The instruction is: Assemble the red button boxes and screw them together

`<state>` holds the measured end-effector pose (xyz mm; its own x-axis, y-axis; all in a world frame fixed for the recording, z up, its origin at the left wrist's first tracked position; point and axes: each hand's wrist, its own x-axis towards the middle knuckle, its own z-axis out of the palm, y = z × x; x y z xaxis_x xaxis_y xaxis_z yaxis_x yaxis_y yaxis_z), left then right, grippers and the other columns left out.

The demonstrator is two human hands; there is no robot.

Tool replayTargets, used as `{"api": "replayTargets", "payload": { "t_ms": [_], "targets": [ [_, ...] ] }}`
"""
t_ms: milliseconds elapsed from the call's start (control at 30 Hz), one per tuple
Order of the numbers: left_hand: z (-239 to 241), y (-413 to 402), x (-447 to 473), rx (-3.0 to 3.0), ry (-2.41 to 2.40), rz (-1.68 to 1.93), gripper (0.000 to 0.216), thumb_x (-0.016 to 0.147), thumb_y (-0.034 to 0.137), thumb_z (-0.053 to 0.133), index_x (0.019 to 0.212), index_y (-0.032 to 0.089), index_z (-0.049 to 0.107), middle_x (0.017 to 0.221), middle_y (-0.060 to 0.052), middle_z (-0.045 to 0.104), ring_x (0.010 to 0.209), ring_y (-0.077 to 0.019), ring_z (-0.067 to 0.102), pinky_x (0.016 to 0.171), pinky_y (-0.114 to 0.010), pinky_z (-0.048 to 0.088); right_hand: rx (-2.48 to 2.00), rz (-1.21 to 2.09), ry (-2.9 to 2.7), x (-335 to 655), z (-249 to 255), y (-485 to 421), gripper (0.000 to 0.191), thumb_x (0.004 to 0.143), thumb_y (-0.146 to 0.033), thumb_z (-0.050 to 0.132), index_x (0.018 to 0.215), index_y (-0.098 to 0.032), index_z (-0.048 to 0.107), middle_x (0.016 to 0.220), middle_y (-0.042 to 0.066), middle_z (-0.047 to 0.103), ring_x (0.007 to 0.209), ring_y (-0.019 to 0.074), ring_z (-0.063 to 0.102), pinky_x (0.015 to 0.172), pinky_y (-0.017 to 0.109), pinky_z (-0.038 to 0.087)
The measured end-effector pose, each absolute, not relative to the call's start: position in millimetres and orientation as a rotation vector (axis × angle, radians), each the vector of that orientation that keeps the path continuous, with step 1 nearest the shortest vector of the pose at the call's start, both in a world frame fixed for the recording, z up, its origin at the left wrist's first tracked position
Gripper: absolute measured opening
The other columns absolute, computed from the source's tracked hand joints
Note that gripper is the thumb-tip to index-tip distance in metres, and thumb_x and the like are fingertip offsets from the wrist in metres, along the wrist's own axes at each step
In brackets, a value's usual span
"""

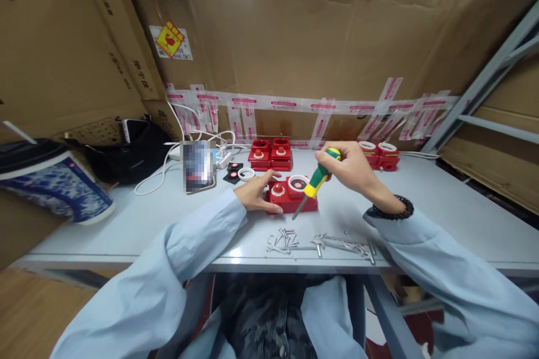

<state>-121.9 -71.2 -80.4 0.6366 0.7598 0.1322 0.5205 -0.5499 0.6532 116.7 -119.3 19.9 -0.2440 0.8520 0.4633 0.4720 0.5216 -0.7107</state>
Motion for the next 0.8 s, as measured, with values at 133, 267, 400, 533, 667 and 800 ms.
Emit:
{"api": "replayTargets", "payload": {
  "t_ms": [133,267,400,533,667,800],
  "targets": [
    [-80.3,-73.1,-118.2,2.216,0.955,0.558,0.077,0.058,0.049,0.08,0.119,0.019,0.045,0.116,-0.013,0.063,0.108,-0.0281,0.06,0.092,-0.041,0.046,-1.094,0.63,-1.856,110.8,-4.0,-112.0,0.024,0.078,-0.03,0.057,0.057,-0.017,0.053,0.048,-0.003,0.056,0.043,0.0107,0.054,0.043,0.021,0.039],
    [-79.5,-74.2,-117.8,2.16,0.915,0.455,0.073,0.064,0.049,0.076,0.121,0.018,0.042,0.111,-0.01,0.066,0.098,-0.0239,0.065,0.087,-0.036,0.049,-1.111,0.564,-1.914,107.0,-9.7,-112.3,0.023,0.078,-0.029,0.057,0.059,-0.017,0.055,0.05,-0.002,0.056,0.046,0.0109,0.053,0.045,0.022,0.037],
    [-80.5,-73.8,-119.3,2.164,0.863,0.441,0.071,0.067,0.046,0.075,0.123,0.019,0.04,0.116,-0.01,0.065,0.103,-0.0235,0.064,0.091,-0.036,0.048,-1.092,0.549,-1.894,103.9,-11.3,-115.3,0.024,0.079,-0.029,0.057,0.059,-0.016,0.055,0.051,-0.002,0.055,0.048,0.0095,0.049,0.046,0.022,0.035],
    [-82.0,-73.2,-120.1,2.16,0.864,0.456,0.072,0.067,0.046,0.075,0.124,0.02,0.041,0.116,-0.01,0.065,0.105,-0.0244,0.063,0.093,-0.038,0.047,-1.059,0.523,-1.886,100.8,-16.3,-116.2,0.025,0.078,-0.029,0.058,0.057,-0.016,0.055,0.05,-0.004,0.051,0.048,0.0078,0.042,0.047,0.021,0.032],
    [-81.8,-73.3,-120.1,2.17,0.85,0.44,0.07,0.069,0.046,0.075,0.124,0.02,0.04,0.119,-0.01,0.063,0.107,-0.0251,0.062,0.095,-0.038,0.045,-1.064,0.495,-1.897,97.7,-22.2,-115.8,0.025,0.079,-0.032,0.058,0.06,-0.015,0.059,0.052,-0.002,0.052,0.05,0.0086,0.042,0.048,0.023,0.032],
    [-81.3,-73.2,-120.6,2.178,0.847,0.429,0.071,0.07,0.048,0.073,0.124,0.02,0.039,0.12,-0.01,0.063,0.108,-0.0258,0.061,0.095,-0.039,0.045,-1.065,0.495,-1.907,96.3,-23.9,-116.9,0.024,0.079,-0.031,0.058,0.061,-0.015,0.06,0.053,-0.002,0.053,0.05,0.0091,0.043,0.049,0.023,0.032]
  ]
}}
